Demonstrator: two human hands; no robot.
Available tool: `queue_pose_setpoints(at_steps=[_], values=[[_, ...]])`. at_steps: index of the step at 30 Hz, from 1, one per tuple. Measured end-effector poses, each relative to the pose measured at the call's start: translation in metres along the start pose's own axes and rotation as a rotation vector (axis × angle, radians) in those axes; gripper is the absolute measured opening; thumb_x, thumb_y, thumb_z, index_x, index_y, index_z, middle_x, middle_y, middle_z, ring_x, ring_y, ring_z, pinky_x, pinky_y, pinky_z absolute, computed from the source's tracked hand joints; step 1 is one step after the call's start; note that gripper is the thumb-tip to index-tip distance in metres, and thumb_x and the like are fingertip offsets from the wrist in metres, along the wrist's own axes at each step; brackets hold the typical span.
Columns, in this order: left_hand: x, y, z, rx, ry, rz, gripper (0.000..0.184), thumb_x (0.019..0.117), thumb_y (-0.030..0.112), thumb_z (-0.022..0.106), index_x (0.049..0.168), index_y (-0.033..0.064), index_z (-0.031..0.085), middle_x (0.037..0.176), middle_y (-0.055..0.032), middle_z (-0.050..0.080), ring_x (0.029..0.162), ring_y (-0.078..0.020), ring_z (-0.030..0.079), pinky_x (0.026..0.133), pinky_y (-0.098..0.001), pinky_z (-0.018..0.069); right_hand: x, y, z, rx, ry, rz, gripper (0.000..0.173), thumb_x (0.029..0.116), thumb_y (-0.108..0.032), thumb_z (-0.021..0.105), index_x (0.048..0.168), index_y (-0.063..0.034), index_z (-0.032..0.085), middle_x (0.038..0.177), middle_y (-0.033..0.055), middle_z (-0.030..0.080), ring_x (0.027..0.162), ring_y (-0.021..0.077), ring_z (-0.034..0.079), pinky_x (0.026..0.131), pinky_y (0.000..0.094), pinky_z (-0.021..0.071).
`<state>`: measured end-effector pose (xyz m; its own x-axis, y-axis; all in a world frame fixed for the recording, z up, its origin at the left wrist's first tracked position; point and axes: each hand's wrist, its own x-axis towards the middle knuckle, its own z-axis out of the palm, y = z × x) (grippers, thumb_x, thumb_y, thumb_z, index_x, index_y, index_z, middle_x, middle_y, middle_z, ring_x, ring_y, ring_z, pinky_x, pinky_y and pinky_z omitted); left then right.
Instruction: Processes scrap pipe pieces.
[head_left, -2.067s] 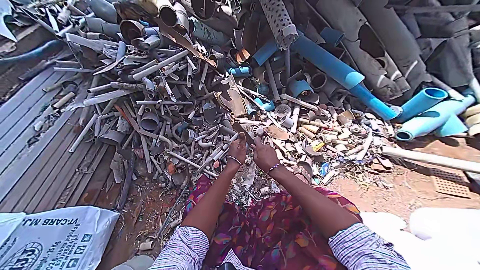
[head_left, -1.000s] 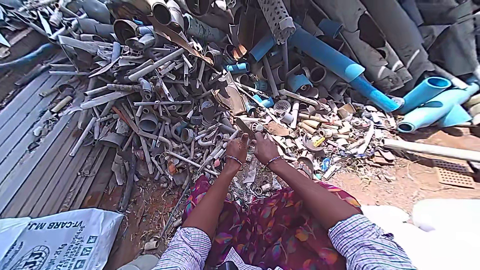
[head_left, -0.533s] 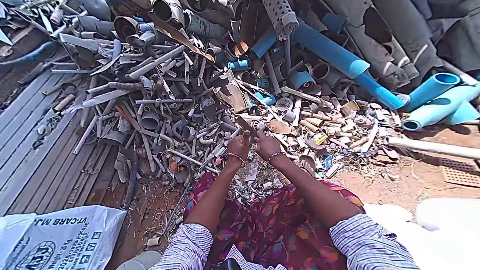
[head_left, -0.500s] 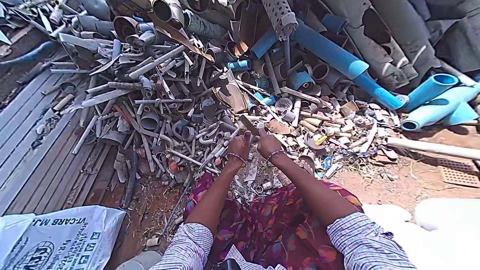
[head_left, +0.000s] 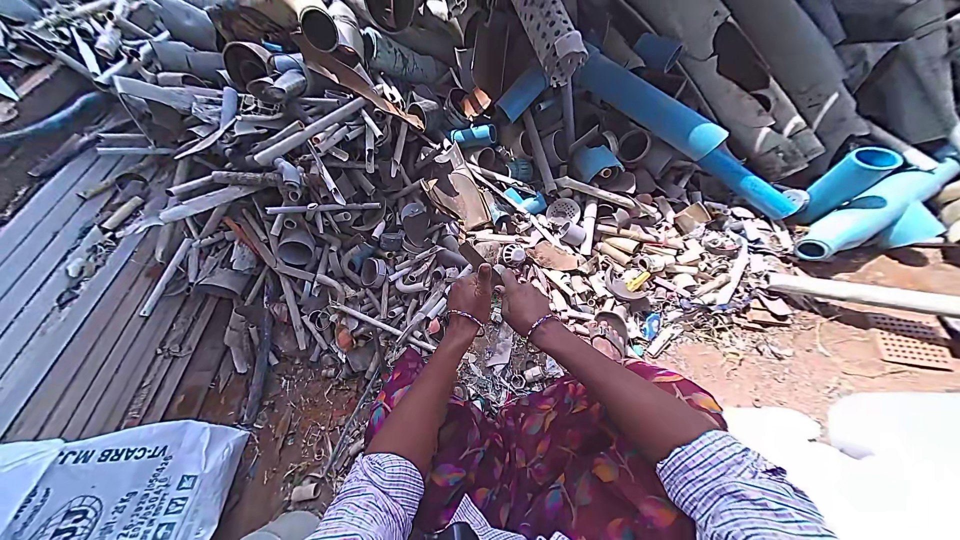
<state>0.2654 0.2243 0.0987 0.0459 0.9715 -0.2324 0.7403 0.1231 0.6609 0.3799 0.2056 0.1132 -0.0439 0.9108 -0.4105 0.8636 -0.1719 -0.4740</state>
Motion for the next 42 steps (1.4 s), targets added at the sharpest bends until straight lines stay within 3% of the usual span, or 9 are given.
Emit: queue_pose_setpoints(at_steps=[5,10,13,16,19,25,30,39,42], values=[[-0.008,0.000,0.004,-0.025,0.023,0.036,0.076,0.1111,0.051,0.023,0.091,-0.0084,0.066,0.085,-0.0281,0.064,0.088,-0.0449,0.065,0.082,-0.0628,0.0492,0.008,0.006,-0.003,0.041,0.025,0.040,0.037,0.1110,-0.018,0.043,0.143,0.0004,0.044,0.111,0.0310,0.067,0.110,0.0485,0.066,0.092,0.0603,0.0507],[-0.001,-0.003,0.003,-0.012,0.007,0.000,0.076,0.1114,0.049,0.021,0.096,-0.0094,0.067,0.089,-0.0280,0.067,0.093,-0.0440,0.066,0.087,-0.0626,0.0483,0.005,0.006,0.000,0.026,-0.005,0.020,0.036,0.1115,-0.019,0.041,0.141,0.0001,0.045,0.110,0.0304,0.067,0.109,0.0477,0.066,0.092,0.0595,0.0509],[-0.006,-0.002,0.008,-0.026,0.040,0.043,0.078,0.1105,0.053,0.022,0.091,-0.0080,0.066,0.084,-0.0275,0.065,0.088,-0.0448,0.066,0.081,-0.0629,0.0498,0.012,0.011,-0.003,0.056,0.032,0.055,0.038,0.1108,-0.018,0.042,0.144,0.0014,0.044,0.112,0.0316,0.067,0.110,0.0487,0.066,0.092,0.0606,0.0505],[0.001,-0.004,0.001,-0.025,0.022,0.012,0.078,0.1111,0.051,0.020,0.092,-0.0093,0.066,0.086,-0.0272,0.066,0.089,-0.0431,0.066,0.085,-0.0614,0.0496,-0.001,-0.002,0.003,0.033,0.000,-0.020,0.035,0.1117,-0.020,0.040,0.141,-0.0003,0.046,0.108,0.0287,0.068,0.108,0.0462,0.067,0.093,0.0582,0.0509],[-0.002,0.000,0.002,0.008,-0.009,-0.029,0.073,0.1122,0.046,0.022,0.098,-0.0100,0.067,0.093,-0.0294,0.067,0.096,-0.0449,0.066,0.089,-0.0629,0.0482,0.012,0.010,0.004,0.048,0.025,0.049,0.035,0.1116,-0.021,0.041,0.140,-0.0011,0.046,0.109,0.0295,0.068,0.107,0.0481,0.067,0.089,0.0603,0.0520],[0.001,0.000,-0.001,-0.011,0.026,-0.010,0.074,0.1122,0.046,0.021,0.092,-0.0093,0.066,0.086,-0.0264,0.066,0.090,-0.0425,0.066,0.086,-0.0610,0.0485,0.000,-0.002,0.000,0.027,0.000,0.008,0.036,0.1118,-0.020,0.041,0.141,-0.0012,0.045,0.108,0.0292,0.068,0.108,0.0472,0.067,0.092,0.0592,0.0513],[-0.005,0.006,0.002,0.051,-0.005,-0.052,0.077,0.1111,0.051,0.021,0.097,-0.0090,0.067,0.095,-0.0297,0.068,0.099,-0.0460,0.067,0.089,-0.0633,0.0484,0.019,0.013,0.002,0.047,0.053,0.076,0.035,0.1101,-0.017,0.044,0.140,0.0007,0.046,0.111,0.0309,0.067,0.109,0.0488,0.067,0.090,0.0606,0.0519],[0.000,0.002,0.004,-0.014,0.012,-0.042,0.073,0.1126,0.045,0.021,0.094,-0.0098,0.067,0.088,-0.0278,0.067,0.091,-0.0436,0.066,0.086,-0.0614,0.0488,0.012,0.010,0.003,0.079,0.066,0.059,0.036,0.1107,-0.017,0.044,0.142,0.0016,0.046,0.109,0.0321,0.067,0.108,0.0504,0.066,0.089,0.0617,0.0514],[0.005,-0.009,0.004,-0.138,0.007,-0.068,0.085,0.1106,0.052,0.010,0.105,-0.0099,0.068,0.087,-0.0274,0.066,0.086,-0.0419,0.065,0.084,-0.0599,0.0494,0.002,-0.002,0.006,0.036,0.018,0.004,0.034,0.1119,-0.021,0.041,0.140,-0.0009,0.046,0.107,0.0285,0.068,0.107,0.0467,0.067,0.091,0.0587,0.0516]])
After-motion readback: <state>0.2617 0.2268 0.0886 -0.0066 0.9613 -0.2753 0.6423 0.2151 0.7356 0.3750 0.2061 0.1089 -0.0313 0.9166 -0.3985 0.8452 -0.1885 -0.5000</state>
